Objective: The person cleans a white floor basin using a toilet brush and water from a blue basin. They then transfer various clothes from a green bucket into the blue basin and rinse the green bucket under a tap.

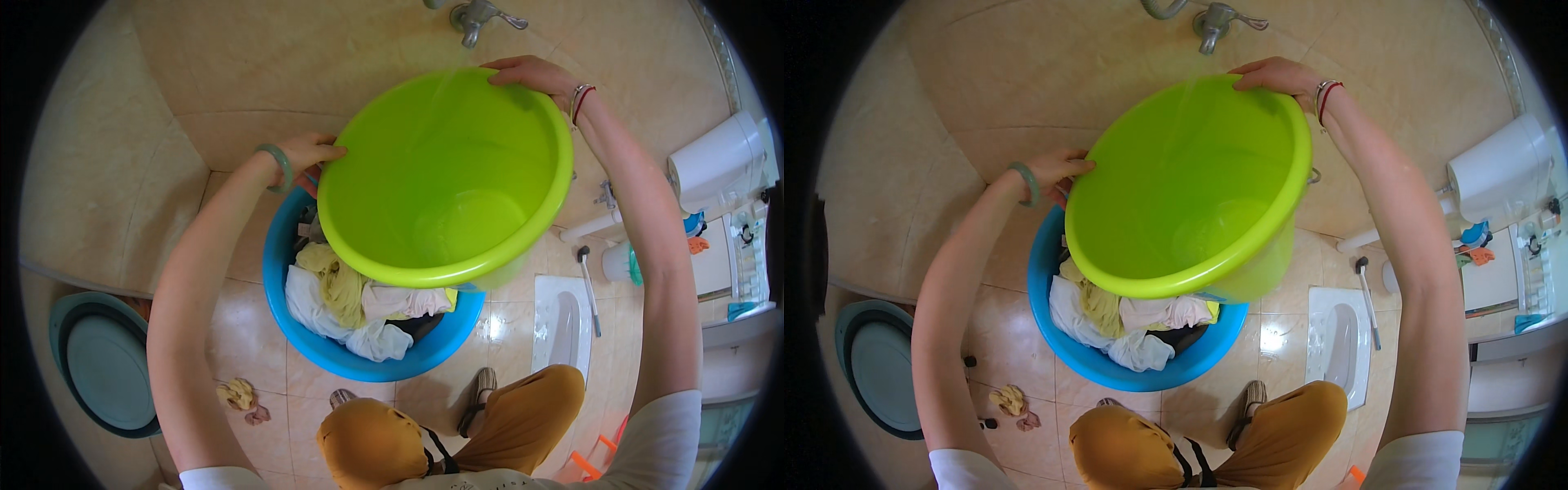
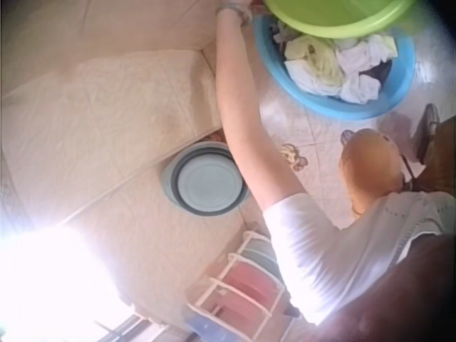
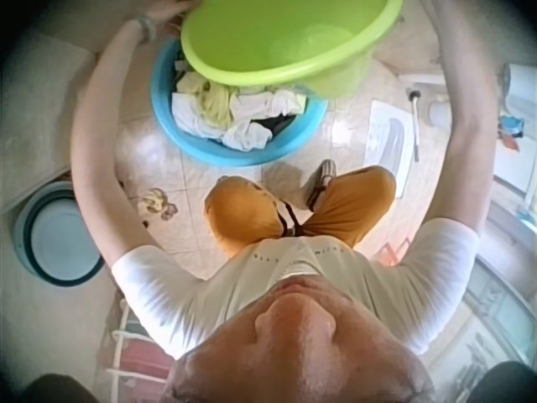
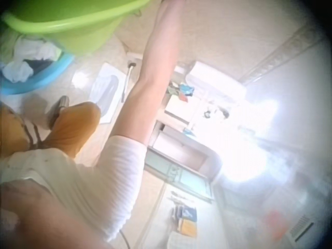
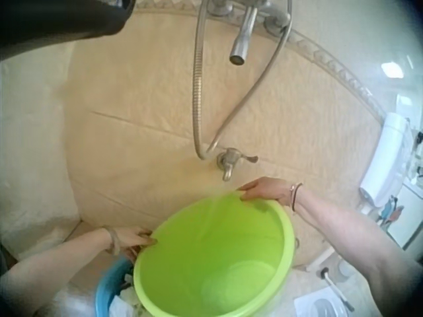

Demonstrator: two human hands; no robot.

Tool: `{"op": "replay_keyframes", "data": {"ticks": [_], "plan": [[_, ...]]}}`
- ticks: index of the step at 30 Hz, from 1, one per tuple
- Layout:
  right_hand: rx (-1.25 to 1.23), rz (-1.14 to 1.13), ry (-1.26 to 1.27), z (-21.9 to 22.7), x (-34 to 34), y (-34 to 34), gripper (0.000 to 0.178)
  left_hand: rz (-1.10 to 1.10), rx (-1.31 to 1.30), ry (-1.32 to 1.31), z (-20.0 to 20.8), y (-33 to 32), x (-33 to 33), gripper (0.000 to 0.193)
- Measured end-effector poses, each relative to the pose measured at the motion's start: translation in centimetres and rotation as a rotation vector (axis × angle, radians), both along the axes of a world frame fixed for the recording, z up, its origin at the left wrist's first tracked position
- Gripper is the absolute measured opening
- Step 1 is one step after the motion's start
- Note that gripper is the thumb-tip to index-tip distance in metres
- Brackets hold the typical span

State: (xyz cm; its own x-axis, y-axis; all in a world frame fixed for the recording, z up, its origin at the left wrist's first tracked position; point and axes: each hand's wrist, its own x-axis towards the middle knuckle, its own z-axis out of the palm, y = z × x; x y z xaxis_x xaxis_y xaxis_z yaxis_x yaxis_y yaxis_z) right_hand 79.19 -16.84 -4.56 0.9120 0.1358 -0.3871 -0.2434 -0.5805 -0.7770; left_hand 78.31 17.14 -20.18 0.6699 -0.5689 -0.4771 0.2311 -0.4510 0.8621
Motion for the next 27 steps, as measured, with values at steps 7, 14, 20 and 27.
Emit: {"op": "replay_keyframes", "data": {"ticks": [7,14,20,27], "plan": [[0.033,-0.008,0.016,0.1,-0.1,0.2,0.046,0.018,-0.013,-0.008,0.3,0.2,-0.6,0.061],[0.056,-0.005,-0.019,0.3,-0.5,0.7,0.043,0.046,-0.014,-0.024,0.6,0.7,-0.4,0.061],[0.040,-0.026,-0.047,0.2,-0.6,0.6,0.042,0.079,0.238,-0.522,0.8,-2.4,0.4,0.061],[0.003,-0.012,-0.063,0.5,-1.0,0.9,0.043,-0.022,0.380,-1.007,1.0,-6.3,2.0,0.064]]}}
